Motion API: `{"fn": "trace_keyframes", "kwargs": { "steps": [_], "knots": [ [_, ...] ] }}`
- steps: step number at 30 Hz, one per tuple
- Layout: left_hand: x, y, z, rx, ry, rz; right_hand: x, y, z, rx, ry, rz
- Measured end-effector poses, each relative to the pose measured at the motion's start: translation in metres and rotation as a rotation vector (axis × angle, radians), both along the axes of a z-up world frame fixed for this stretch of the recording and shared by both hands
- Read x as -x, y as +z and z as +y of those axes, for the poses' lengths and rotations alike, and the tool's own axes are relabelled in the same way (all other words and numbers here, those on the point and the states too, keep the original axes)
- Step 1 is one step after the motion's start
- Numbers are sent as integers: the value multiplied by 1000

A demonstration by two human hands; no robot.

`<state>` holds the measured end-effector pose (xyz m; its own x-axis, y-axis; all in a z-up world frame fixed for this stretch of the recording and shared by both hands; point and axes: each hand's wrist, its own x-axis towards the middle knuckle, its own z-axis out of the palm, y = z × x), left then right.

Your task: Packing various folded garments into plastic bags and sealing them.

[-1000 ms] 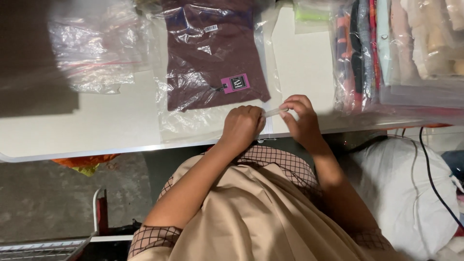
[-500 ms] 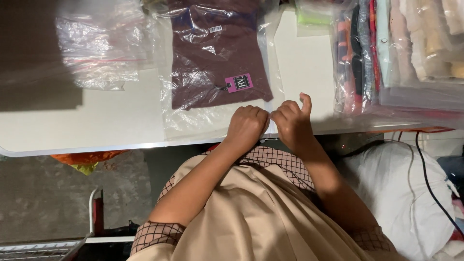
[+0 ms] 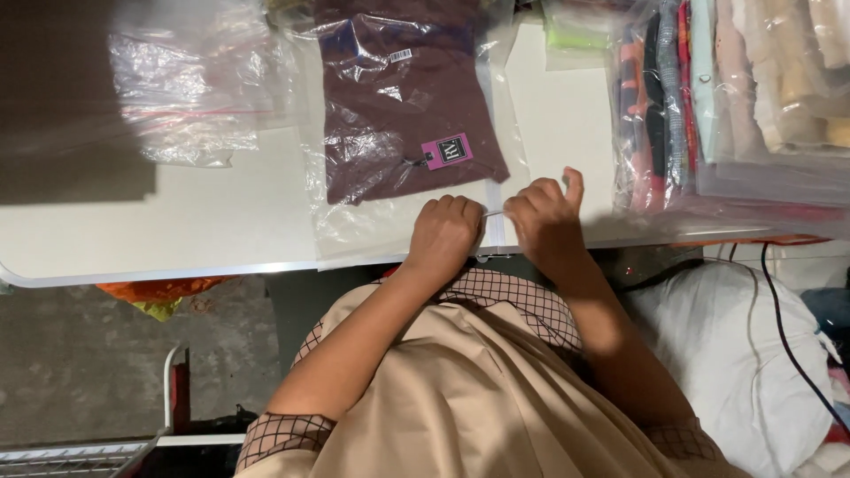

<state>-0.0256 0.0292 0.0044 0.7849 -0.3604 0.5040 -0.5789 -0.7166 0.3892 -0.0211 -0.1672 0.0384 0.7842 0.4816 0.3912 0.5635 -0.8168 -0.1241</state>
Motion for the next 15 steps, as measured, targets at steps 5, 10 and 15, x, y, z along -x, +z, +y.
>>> {"fn": "trace_keyframes", "kwargs": {
  "steps": [5,10,15],
  "knots": [
    [0,-5,-4,16,3,-3,5,10,19,3,93,-5],
    [0,-6,-4,52,3,-13,3,8,19,8,116,-34],
    [-1,-11,-5,37,-13,12,2,3,18,31,114,-18]
  ]
}}
